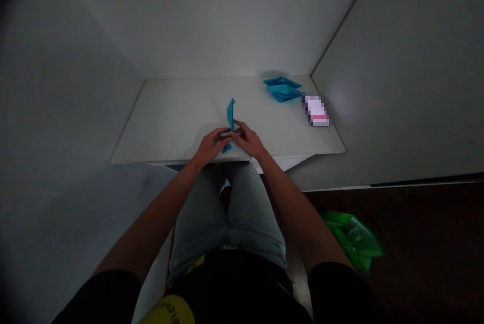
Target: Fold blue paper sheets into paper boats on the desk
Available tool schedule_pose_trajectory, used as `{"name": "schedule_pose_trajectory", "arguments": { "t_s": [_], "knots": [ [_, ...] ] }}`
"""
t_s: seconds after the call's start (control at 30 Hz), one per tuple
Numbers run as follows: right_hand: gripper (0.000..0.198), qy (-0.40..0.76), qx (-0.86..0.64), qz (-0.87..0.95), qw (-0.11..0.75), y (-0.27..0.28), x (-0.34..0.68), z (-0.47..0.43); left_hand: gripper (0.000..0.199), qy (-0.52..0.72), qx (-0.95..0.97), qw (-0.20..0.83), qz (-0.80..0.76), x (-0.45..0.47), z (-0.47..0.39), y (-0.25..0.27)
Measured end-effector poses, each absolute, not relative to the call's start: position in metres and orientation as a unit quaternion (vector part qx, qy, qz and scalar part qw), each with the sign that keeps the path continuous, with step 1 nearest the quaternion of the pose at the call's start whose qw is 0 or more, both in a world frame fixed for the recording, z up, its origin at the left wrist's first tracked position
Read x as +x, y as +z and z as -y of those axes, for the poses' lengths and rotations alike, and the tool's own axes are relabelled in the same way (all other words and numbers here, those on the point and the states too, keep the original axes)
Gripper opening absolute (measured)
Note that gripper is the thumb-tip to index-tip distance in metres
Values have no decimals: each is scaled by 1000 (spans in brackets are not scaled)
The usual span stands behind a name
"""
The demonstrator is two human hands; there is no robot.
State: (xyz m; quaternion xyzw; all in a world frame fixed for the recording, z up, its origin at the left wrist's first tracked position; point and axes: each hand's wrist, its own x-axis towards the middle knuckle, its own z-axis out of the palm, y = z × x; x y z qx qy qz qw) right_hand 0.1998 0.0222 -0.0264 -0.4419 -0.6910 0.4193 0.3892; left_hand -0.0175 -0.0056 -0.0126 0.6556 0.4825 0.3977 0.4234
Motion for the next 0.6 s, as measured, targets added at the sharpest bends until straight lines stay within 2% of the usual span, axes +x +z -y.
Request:
{"name": "schedule_pose_trajectory", "arguments": {
  "t_s": [0.2, 0.4, 0.6],
  "knots": [
    [71, 416, -458, 680, 395, -27, 199, -21, 35, 400, 656, 414, -487, -20, 3, -16],
    [62, 363, -472, 687, 417, -26, 202, -19, 43, 428, 622, 379, -535, -19, 2, -21],
    [58, 344, -481, 703, 396, -26, 202, -18, 48, 437, 622, 298, -577, -14, -1, -16]
  ]
}}
